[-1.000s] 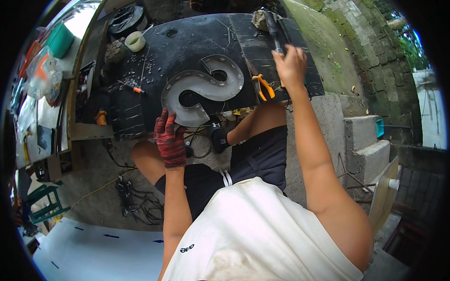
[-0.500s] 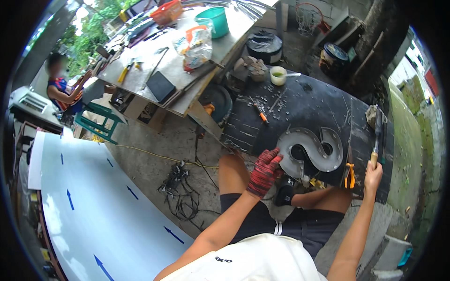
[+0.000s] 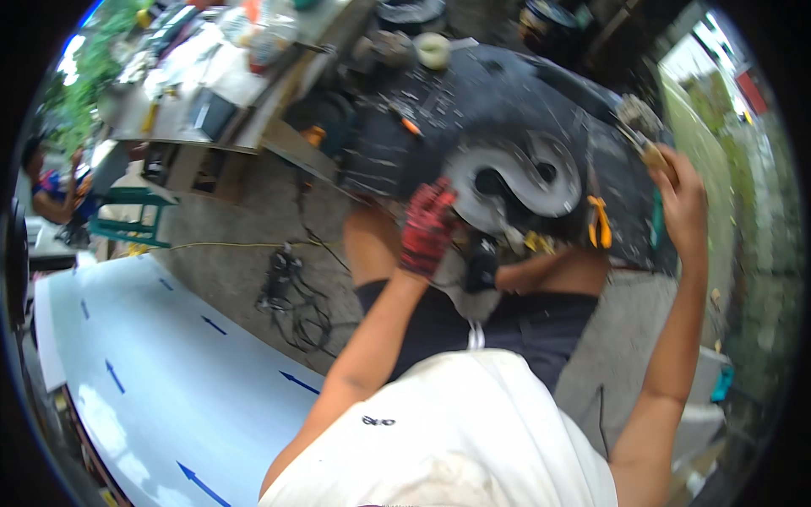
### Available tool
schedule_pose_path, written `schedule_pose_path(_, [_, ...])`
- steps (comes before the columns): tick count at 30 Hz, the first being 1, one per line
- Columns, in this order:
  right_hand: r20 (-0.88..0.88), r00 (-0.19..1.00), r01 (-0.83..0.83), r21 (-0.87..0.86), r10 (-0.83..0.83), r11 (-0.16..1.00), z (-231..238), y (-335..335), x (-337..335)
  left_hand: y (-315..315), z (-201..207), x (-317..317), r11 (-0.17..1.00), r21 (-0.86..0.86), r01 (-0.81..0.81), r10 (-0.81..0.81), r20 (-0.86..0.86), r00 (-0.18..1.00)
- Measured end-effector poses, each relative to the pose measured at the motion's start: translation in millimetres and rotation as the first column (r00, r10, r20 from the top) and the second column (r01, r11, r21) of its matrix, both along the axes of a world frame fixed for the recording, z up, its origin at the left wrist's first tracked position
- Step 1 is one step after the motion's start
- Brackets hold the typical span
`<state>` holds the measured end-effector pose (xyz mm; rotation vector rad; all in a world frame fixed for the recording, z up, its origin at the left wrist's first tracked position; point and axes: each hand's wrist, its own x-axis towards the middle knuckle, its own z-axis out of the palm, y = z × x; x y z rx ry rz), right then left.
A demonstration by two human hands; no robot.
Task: Manually assembling and preparing a large metal dimensional sign letter S, applying strips, adhesive backing, and testing alignment.
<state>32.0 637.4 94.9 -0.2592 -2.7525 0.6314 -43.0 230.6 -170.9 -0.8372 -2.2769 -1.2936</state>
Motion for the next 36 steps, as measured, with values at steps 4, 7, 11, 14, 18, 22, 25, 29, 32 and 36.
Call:
schedule_pose_path(4, [-0.015,0.994,-0.095,0.409,0.11,0.907,19,-22,-15,1,16,5,0.998,-0.048,-0.041,0.041,-0.001,0.999])
schedule_pose_path(7, [0.015,0.978,-0.189,0.485,0.208,0.854,20,-33,-29,1,29,6,0.997,-0.069,-0.042,0.045,0.039,0.998])
schedule_pose_path(11, [0.06,0.953,-0.288,0.485,0.297,0.826,9,-41,-48,0,37,7,0.995,-0.085,-0.043,0.047,0.04,0.998])
schedule_pose_path(14, [0.042,0.935,-0.33,0.473,0.354,0.817,1,-45,-64,0,38,6,0.996,-0.084,-0.042,0.045,0.036,0.998])
schedule_pose_path(18, [0.041,0.923,-0.357,0.457,0.382,0.814,-6,-51,-79,0,38,6,0.994,-0.099,-0.049,0.048,-0.009,0.999])
schedule_pose_path(22, [0.074,0.917,-0.38,0.449,0.391,0.808,-9,-56,-89,0,38,6,0.995,-0.089,-0.041,0.043,0.023,0.999])
schedule_pose_path(25, [0.104,0.916,-0.391,0.44,0.386,0.808,-12,-57,-93,0,39,7,0.995,-0.088,-0.044,0.047,0.035,0.998])
schedule_pose_path(29, [0.132,0.909,-0.412,0.422,0.395,0.808,-17,-58,-102,-1,41,7,0.992,-0.114,-0.058,0.057,-0.011,0.998])
schedule_pose_path(32, [0.144,0.907,-0.419,0.408,0.396,0.811,-18,-58,-104,-1,41,7,0.992,-0.115,-0.056,0.06,0.029,0.998])
schedule_pose_path(36, [0.149,0.908,-0.417,0.401,0.391,0.816,-18,-58,-106,0,40,7,0.992,-0.115,-0.06,0.062,0.014,0.998])
